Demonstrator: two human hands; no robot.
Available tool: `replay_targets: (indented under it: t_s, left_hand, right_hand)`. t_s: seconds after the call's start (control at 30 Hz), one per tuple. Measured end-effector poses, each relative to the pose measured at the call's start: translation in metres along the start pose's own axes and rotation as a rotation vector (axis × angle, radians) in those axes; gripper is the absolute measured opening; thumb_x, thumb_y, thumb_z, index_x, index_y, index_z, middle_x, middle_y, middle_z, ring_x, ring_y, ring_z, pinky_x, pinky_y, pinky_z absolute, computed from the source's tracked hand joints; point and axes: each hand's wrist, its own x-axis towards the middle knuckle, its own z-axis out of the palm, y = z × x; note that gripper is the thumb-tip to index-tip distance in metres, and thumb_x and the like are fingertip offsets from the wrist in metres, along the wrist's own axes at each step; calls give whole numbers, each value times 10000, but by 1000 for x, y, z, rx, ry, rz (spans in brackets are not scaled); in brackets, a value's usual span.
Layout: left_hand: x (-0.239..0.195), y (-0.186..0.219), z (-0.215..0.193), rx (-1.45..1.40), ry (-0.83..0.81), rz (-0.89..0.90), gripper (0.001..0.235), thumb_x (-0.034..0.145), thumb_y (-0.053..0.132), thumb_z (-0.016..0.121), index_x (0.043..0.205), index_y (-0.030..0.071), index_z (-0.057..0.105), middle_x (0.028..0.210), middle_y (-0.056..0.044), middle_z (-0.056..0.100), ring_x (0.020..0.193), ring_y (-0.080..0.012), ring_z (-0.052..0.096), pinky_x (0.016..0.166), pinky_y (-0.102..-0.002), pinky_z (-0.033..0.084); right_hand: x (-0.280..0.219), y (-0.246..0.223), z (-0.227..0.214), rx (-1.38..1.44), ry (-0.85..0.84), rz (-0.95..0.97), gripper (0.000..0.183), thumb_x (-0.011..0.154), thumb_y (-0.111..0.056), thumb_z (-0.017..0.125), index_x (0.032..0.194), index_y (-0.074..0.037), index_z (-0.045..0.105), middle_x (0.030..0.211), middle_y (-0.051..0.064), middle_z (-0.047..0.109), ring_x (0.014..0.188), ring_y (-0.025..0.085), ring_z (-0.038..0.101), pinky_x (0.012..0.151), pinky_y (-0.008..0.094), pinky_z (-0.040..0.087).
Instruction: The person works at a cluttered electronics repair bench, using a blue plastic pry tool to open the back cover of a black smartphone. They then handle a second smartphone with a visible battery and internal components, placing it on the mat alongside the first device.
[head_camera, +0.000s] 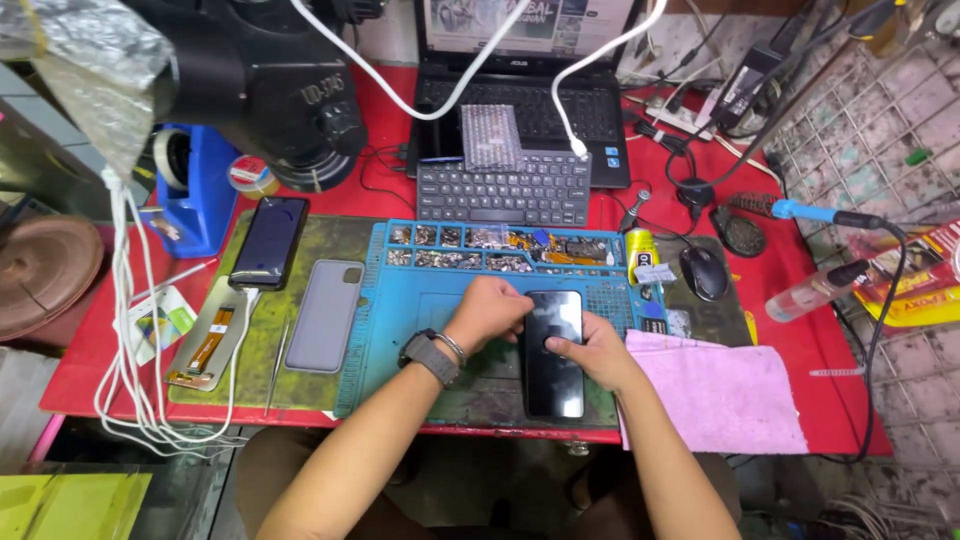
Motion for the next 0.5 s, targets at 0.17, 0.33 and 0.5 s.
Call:
replay_targets:
  t_s: [0.17,0.33,0.5]
  left_hand:
    - [-11,11,-5,-122,-78,-69,278,771,108,790,886,-118,677,653,-212,672,509,-245,706,468,-317,625]
    - [-13,7,-9,-150,-99,-87,270,754,92,809,846,-113,658,641,-187,653,505,-229,704,457,-301,628]
    - [-12,7,-3,-42,-43,-94,223,788,128,760,701,-34,633,539,-206,633,401,-229,662,382,-280,586]
  right_hand:
    - [3,7,-5,72,8,35,234,771,-7,889,961,-43,757,777,45,780,666,100,708,629,269,594]
    - [2,2,-2,66,-14,38,263,757,-1,900,980,-41,767,807,31,780,701,84,695,656,276,603]
    - [0,4,1,85,-20,45,269,750,30,887,985,-23,768,778,50,775,687,106,720,641,277,611]
